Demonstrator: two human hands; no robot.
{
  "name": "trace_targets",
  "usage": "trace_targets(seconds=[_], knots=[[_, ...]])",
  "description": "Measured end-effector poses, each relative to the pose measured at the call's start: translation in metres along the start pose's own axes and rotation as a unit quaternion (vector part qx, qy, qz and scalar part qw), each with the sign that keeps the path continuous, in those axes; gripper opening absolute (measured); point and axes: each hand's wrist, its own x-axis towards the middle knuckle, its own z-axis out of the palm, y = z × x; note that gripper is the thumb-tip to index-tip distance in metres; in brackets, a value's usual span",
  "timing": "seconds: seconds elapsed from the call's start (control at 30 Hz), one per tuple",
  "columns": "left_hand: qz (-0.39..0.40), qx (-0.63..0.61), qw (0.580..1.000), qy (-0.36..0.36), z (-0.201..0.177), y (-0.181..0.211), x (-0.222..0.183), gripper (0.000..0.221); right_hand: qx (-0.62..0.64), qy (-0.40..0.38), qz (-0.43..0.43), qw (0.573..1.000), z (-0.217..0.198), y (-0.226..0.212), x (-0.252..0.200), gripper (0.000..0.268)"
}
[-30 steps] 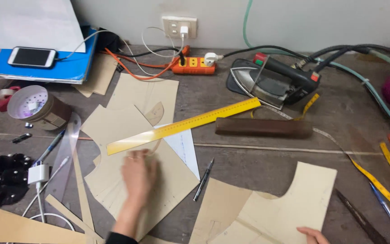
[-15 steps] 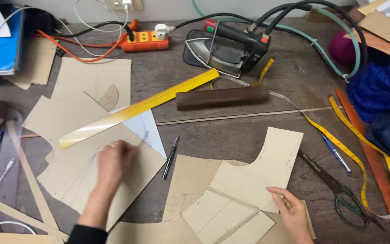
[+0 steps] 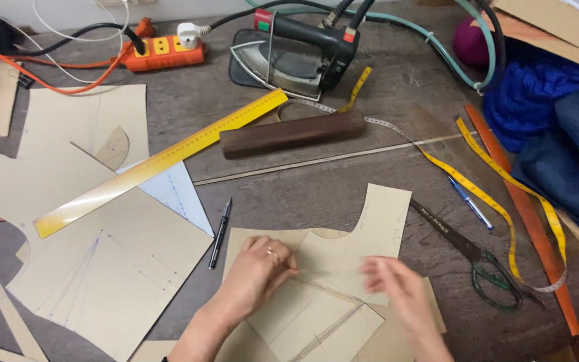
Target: Measuring and marking paper garment patterns using a tape measure and pen on a workbench
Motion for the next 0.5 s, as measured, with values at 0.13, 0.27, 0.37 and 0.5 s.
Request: trace_targets(seconds=[0.13, 0.27, 0.37, 0.5], knots=[[0.162, 0.140, 0.973, 0.084, -0.009, 0.023, 0.005, 0.010, 0.140, -0.160, 0.132, 0.968, 0.051, -0.036, -0.020, 0.045], [0.205, 0.174, 0.962, 0.055, -0.014, 0.030, -0.004, 0.015, 0.223, -0.272, 0.196, 0.915, 0.065, -0.003, -0.014, 0.023], [0.212, 0.164, 0.962, 0.056, -0.010, 0.032, -0.010, 0.013, 0.234, -0.296, 0.182, 0.908, 0.068, 0.008, -0.011, 0.016], [0.087, 0.156, 0.975, 0.130, 0.008, 0.025, -0.027, 0.038, 0.234, -0.210, 0.103, 0.944, 0.071, 0.002, -0.010, 0.004]])
